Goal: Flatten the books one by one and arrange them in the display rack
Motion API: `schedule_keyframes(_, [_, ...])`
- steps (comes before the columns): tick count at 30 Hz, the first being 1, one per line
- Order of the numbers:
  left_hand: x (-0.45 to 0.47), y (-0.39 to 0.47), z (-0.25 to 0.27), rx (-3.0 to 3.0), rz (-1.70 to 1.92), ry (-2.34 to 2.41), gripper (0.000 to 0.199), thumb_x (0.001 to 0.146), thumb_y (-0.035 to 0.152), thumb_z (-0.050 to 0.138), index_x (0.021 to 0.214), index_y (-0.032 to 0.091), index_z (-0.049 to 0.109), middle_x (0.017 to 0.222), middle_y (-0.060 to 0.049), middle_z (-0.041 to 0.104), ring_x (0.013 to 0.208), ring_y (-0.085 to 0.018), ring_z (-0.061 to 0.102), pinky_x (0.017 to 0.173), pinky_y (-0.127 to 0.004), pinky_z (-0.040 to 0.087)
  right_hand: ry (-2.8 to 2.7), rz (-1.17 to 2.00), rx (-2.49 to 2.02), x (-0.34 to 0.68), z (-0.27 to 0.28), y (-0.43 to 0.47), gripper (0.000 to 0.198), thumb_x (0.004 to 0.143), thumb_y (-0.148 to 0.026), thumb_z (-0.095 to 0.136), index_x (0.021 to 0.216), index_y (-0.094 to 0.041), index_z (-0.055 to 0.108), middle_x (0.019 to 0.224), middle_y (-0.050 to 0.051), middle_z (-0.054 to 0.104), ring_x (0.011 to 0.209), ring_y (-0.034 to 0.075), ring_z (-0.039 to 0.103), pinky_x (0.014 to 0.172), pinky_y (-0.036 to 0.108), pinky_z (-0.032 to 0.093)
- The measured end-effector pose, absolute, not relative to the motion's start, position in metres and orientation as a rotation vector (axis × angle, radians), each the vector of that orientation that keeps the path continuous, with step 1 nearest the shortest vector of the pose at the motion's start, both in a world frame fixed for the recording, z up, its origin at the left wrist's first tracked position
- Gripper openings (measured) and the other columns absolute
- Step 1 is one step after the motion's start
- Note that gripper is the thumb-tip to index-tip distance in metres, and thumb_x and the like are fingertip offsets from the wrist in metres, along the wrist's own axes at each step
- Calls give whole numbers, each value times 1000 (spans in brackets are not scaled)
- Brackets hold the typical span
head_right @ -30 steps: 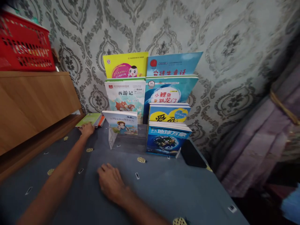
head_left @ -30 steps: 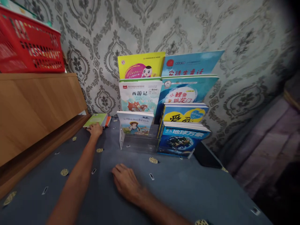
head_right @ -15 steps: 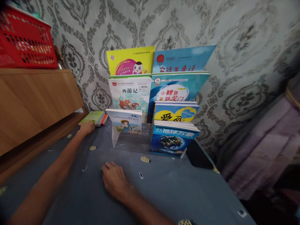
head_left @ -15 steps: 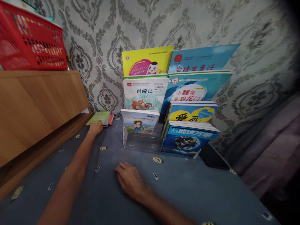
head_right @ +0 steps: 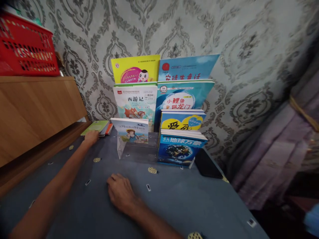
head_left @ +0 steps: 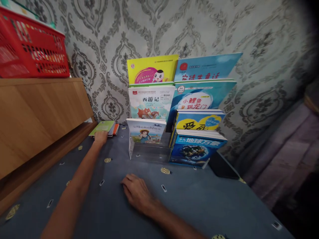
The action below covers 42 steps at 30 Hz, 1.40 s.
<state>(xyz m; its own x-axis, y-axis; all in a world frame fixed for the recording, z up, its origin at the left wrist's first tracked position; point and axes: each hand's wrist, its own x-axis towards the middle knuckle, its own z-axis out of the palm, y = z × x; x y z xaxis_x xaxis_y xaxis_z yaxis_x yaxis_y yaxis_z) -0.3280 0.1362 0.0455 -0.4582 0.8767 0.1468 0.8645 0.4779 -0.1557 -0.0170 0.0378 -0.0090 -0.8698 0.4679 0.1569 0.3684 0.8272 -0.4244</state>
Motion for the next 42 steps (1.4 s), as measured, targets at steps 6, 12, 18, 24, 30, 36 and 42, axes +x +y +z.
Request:
schedule_keyframes(6, [-314,95,55,-1617,181,-2418,36,91,37,48,96,13,75,110,-21,71,117,-39,60,103,-52,40,-2720,631,-640,-19,-13,39,21,96,-13,50,105,-20,68,108,7,70,101,21,65,78,29,46])
schedule_keyframes(12, [-320,80,46,-1483,-66,-2543,45,97,43,39,124,18,64,133,-19,62,128,-37,54,102,-50,43,-2692,631,-672,-21,-17,39,23,96,-14,49,105,-18,69,108,8,70,101,20,65,80,29,47])
schedule_keyframes(18, [-336,85,20,-1101,-287,-2875,70,95,55,39,148,10,38,135,-29,58,123,-40,60,92,-48,51,-2667,663,-675,-21,-19,40,22,95,-13,50,104,-17,70,106,8,70,99,20,65,83,28,47])
schedule_keyframes(24, [-335,66,10,-1116,-300,-2866,61,101,52,27,153,21,35,126,-22,67,111,-36,68,87,-44,52,-2625,680,-638,-22,-21,42,23,94,-13,52,104,-18,71,104,8,72,97,20,66,83,28,48])
schedule_keyframes(30, [-325,32,8,-1261,-128,-2847,56,100,51,31,144,21,49,121,-19,71,109,-34,69,86,-42,53,-2545,702,-622,-20,-23,40,27,93,-13,52,109,-19,73,102,8,76,95,21,70,85,29,50])
schedule_keyframes(36, [-318,23,20,-1361,81,-2756,46,95,46,43,114,14,70,118,-21,71,112,-39,66,87,-46,52,-2387,735,-596,-18,-28,38,34,95,-16,49,119,-21,72,94,8,79,85,21,73,80,29,52])
schedule_keyframes(42, [-306,65,21,-1517,55,-2639,47,98,43,38,134,18,56,138,-15,60,124,-30,59,96,-38,48,-2390,695,-623,-18,-28,36,33,94,-15,50,117,-20,73,92,8,79,83,21,74,79,29,53])
